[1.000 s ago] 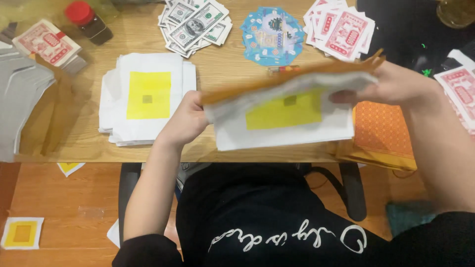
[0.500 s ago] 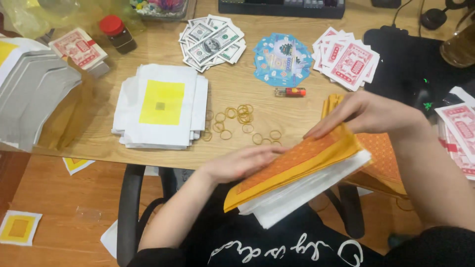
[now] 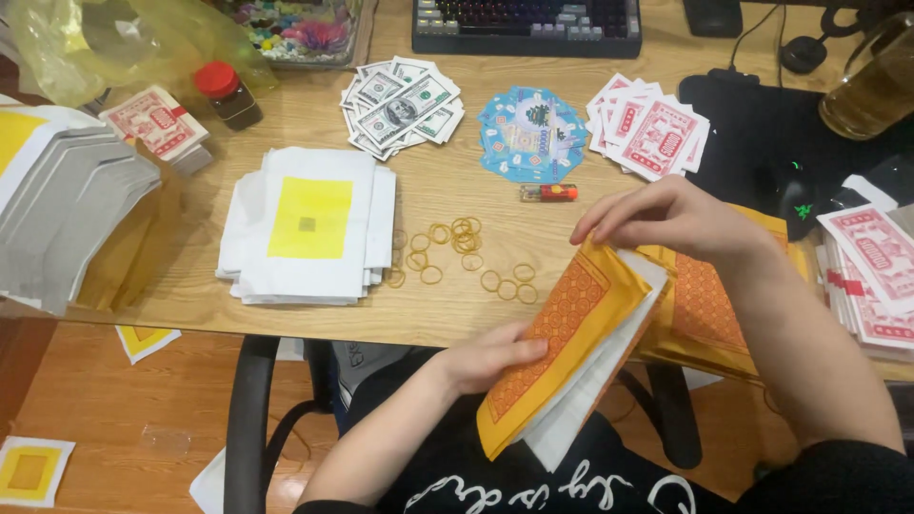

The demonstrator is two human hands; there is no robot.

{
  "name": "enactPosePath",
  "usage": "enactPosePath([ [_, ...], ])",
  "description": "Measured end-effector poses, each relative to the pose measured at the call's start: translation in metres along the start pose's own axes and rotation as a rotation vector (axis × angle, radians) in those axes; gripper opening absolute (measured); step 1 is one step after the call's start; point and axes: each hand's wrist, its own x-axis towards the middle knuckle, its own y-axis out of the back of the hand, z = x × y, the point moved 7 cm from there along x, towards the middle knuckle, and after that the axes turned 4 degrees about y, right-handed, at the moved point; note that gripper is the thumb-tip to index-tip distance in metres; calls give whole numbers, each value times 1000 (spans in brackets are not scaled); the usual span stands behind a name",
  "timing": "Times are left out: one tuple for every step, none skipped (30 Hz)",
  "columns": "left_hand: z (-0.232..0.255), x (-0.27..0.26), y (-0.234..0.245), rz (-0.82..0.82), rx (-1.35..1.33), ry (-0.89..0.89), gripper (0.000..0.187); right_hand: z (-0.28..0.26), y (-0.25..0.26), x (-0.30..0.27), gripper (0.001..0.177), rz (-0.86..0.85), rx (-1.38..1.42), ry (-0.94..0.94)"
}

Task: The person counts and stacks red and blue paper money, then places them into yellow envelopes. They repeat this process, adding different denominations of paper money into the envelopes and stacking the completed packs.

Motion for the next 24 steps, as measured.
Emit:
enactPosePath([
  [8, 1, -1, 140, 50, -73, 60, 7, 5, 0, 17, 129, 92, -48],
  [17, 0, -4, 280, 98, -146, 64, 14, 9, -1, 21, 258, 184, -96],
  [20, 1, -4, 278, 100, -147, 64, 25, 9, -3, 21, 259, 181, -95],
  [28, -1, -1, 339, 135, -212, 64, 38, 10, -6, 54, 289, 284, -111],
  [35, -2, 2, 401, 168, -276, 65, 51, 10, -9, 89, 319, 388, -128],
  [38, 1, 2, 400, 169, -277, 65, 44, -4, -6, 89, 320, 386, -128],
  [47, 1, 6, 465, 190, -336, 63, 32, -15, -2, 90, 349, 526, -34],
  [57, 1, 10, 530, 211, -394, 62, 21, -25, 2, 96, 374, 667, 62],
  [63, 4, 10, 530, 213, -398, 62, 28, -35, 3, 96, 371, 664, 64],
  [71, 3, 13, 615, 279, -423, 64, 41, -36, -2, 92, 532, 468, 7],
  [78, 0, 16, 701, 345, -441, 67, 52, -38, -9, 97, 690, 273, -55],
  [76, 3, 19, 702, 345, -438, 67, 48, -43, -3, 97, 690, 276, -56],
  [75, 3, 22, 752, 405, -450, 68, 45, -44, -3, 74, 785, 241, -85],
  [73, 4, 25, 801, 466, -462, 69, 43, -45, -3, 51, 879, 206, -115],
  [80, 1, 17, 805, 461, -449, 69, 38, -44, -2, 51, 881, 214, -126],
  [83, 1, 9, 759, 412, -413, 55, 32, -43, 0, 43, 885, 196, -125],
  [83, -2, 1, 722, 350, -369, 47, 29, -45, 0, 35, 884, 183, -138],
  [81, -7, 1, 734, 333, -349, 47, 34, -49, 0, 35, 882, 198, -163],
  [87, -8, -1, 717, 360, -348, 45, 35, -49, 4, 35, 846, 204, -142],
  [92, -8, -3, 700, 386, -346, 43, 36, -49, 7, 37, 811, 209, -122],
  [93, -8, -3, 698, 382, -337, 43, 40, -49, 7, 37, 817, 212, -130],
  [94, -8, -3, 696, 414, -317, 46, 43, -47, 6, 30, 841, 196, -121],
  [92, -7, -4, 690, 445, -288, 48, 46, -46, 2, 25, 872, 183, -117],
  [83, -6, 1, 683, 441, -269, 48, 46, -47, 3, 25, 886, 190, -131],
])
